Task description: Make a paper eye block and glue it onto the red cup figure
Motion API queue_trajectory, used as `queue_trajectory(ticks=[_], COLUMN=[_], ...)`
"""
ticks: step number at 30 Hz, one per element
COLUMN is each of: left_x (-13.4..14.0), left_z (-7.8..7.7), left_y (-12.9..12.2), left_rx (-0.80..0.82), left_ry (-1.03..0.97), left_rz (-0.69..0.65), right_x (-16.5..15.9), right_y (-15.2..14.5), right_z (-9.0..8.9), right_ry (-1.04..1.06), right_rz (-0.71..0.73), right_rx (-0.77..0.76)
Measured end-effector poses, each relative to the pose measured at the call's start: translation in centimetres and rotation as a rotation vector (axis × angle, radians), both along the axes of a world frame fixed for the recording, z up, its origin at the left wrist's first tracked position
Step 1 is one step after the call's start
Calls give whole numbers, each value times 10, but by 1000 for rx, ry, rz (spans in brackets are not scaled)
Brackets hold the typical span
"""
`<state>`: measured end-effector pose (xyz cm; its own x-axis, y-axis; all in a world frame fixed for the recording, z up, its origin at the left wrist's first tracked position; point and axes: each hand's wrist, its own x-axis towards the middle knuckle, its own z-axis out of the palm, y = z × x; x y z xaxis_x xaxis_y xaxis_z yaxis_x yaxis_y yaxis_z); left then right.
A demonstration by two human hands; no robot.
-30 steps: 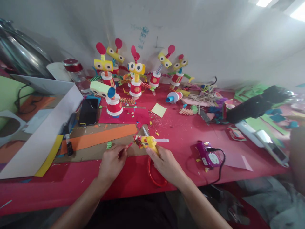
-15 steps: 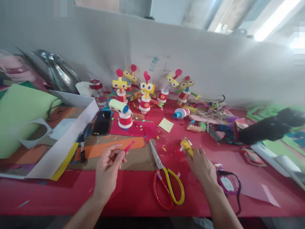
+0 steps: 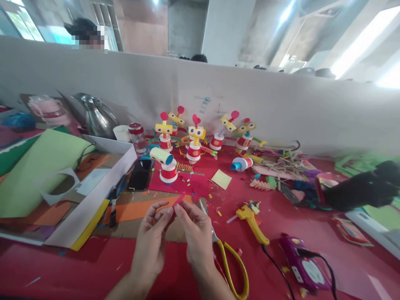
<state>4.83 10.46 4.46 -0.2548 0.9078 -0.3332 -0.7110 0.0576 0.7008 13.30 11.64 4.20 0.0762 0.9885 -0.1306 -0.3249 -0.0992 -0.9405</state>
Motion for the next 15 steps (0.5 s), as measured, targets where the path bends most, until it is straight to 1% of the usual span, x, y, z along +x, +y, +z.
queue_trajectory(ticks=[2, 5, 7, 8, 10, 11, 13, 15], left_x=[2, 2, -3, -8, -21, -28, -41, -48], left_z=[0, -1, -1, 1, 7, 11, 21, 30], left_y=[0, 0, 3, 6, 18, 27, 48, 70], left_rx=[13, 38, 80, 101, 117, 106, 83, 78], left_ry=[25, 81, 203, 319, 633, 804, 1069, 1220], left_rz=[-2, -22, -30, -13, 91, 165, 284, 300], right_x=[-9, -10, -5, -1, 10, 16, 27, 33], right_y=[3, 7, 15, 21, 40, 53, 80, 108], right_z=[1, 5, 13, 19, 38, 49, 71, 87], right_ry=[69, 94, 70, 32, -120, -240, -538, -777], right_rz=[-18, -28, -85, -116, -156, -161, -198, -210], right_rx=[-7, -2, 33, 67, 168, 239, 432, 680])
